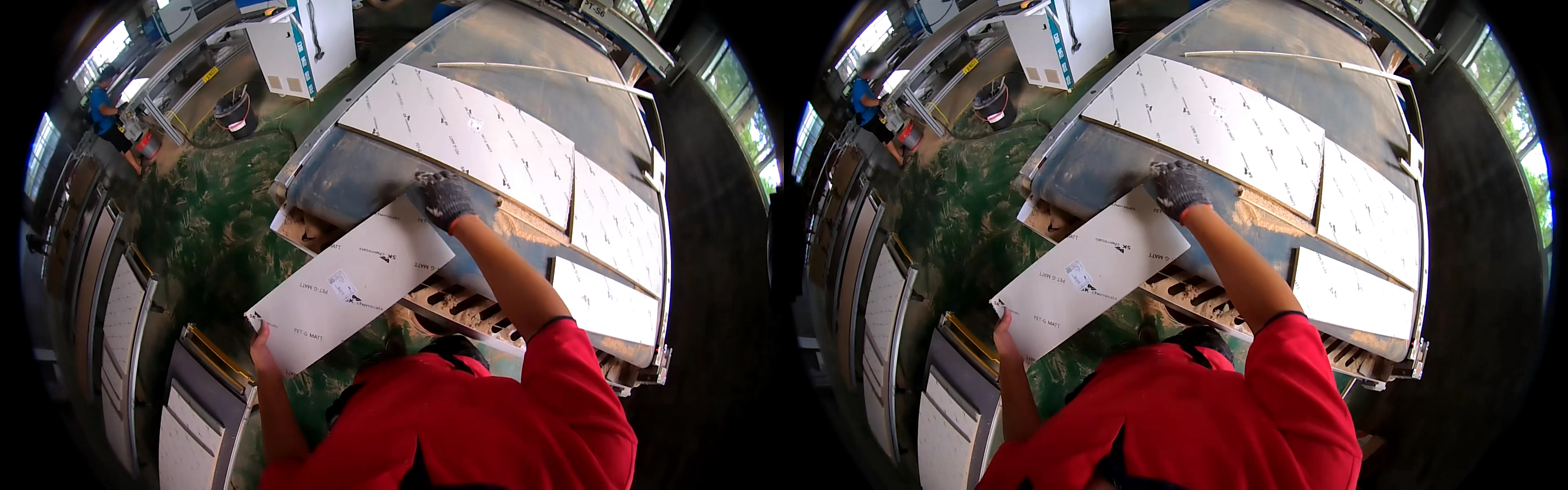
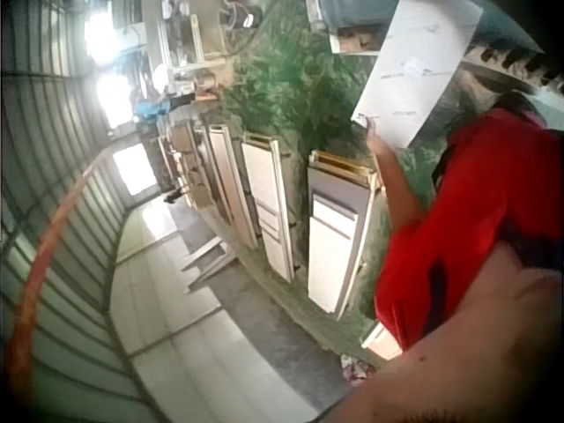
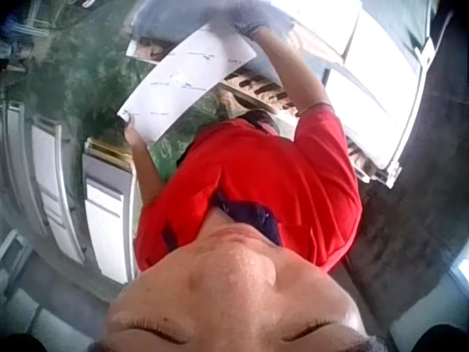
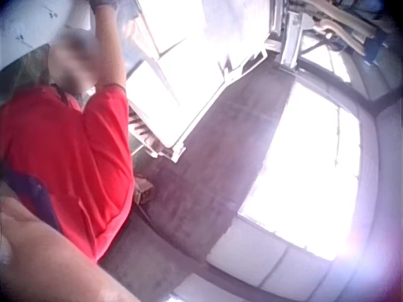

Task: The person uses a sanding block to smooth the edges of white rectangular panels on a workbench. They repeatedly pick up panels, sand the edges, and place them into stacks on the floor.

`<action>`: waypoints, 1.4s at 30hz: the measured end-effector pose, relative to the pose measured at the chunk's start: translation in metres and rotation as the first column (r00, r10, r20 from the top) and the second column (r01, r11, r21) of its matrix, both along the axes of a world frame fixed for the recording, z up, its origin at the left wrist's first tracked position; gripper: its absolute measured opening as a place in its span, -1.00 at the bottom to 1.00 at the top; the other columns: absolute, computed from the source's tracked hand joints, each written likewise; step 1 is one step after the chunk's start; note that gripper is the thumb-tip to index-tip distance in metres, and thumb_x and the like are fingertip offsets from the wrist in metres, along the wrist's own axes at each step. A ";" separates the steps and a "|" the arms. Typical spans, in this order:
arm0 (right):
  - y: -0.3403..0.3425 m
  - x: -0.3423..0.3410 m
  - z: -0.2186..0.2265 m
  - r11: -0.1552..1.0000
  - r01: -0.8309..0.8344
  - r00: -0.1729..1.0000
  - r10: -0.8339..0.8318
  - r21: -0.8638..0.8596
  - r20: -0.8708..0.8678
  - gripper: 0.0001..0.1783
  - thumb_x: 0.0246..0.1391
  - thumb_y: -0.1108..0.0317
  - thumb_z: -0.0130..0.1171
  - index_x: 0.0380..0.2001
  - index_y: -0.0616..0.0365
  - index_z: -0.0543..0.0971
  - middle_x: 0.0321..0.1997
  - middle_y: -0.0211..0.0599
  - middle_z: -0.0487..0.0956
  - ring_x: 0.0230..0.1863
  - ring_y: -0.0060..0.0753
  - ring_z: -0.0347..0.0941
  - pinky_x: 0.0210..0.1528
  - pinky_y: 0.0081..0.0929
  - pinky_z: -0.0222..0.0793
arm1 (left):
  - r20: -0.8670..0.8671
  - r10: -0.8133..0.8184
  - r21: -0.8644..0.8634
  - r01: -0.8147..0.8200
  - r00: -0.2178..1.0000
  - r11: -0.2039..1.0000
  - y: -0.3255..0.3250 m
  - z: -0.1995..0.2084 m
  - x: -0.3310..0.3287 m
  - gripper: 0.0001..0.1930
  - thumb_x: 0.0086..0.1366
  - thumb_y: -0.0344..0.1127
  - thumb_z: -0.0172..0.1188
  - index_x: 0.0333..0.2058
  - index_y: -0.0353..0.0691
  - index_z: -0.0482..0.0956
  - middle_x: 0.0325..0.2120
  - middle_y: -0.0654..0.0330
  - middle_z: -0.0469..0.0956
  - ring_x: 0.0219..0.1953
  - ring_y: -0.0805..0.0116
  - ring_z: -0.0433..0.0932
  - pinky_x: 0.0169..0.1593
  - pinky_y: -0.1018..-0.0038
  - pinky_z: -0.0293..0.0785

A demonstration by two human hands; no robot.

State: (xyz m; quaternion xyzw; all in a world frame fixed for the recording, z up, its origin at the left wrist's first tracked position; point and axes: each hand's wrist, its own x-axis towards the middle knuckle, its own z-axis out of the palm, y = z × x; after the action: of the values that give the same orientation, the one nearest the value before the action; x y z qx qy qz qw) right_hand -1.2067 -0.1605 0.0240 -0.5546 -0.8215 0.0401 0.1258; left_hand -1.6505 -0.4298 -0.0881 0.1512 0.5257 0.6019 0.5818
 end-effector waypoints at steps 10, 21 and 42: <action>0.080 -0.034 -0.055 0.975 -0.018 0.976 0.065 -0.223 0.206 -0.56 0.09 -0.01 0.04 -0.33 0.13 0.68 -0.25 0.01 0.65 -0.15 0.07 0.60 -0.11 -0.12 0.51 | 0.019 -0.023 0.047 0.022 1.000 0.999 0.006 -0.007 -0.007 -0.48 0.33 -0.10 0.10 0.14 -0.34 0.39 -0.04 0.07 0.52 -0.01 0.13 0.51 0.09 0.24 0.39; 0.065 -0.032 -0.050 0.863 -0.266 0.949 0.157 -0.429 -0.273 -0.65 -0.11 0.20 0.39 -0.27 0.20 0.67 -0.34 -0.14 0.67 -0.26 -0.32 0.56 -0.11 -0.30 0.46 | 0.101 -0.094 0.109 0.083 0.990 0.991 -0.006 -0.016 -0.016 -0.45 0.32 -0.07 0.12 0.15 -0.33 0.38 -0.01 0.09 0.53 0.01 0.12 0.50 0.10 0.22 0.37; -0.143 0.103 0.010 0.873 0.284 0.765 -0.455 -0.396 -0.456 -0.57 0.08 0.01 0.12 -0.23 0.17 0.64 -0.09 0.08 0.61 -0.08 0.11 0.54 -0.01 -0.17 0.45 | 0.201 -0.469 0.210 0.430 0.860 0.878 0.082 0.038 0.039 -0.34 0.46 0.08 -0.18 0.35 -0.27 0.13 0.29 0.00 0.25 0.27 -0.08 0.28 0.30 0.03 0.19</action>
State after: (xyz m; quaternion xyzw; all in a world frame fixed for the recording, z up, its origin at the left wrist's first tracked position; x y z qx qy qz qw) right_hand -1.1032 -0.3032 0.0336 -0.6861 -0.6094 0.2928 0.2688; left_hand -1.6112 -0.3477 -0.0504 0.2395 0.3503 0.5028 0.7531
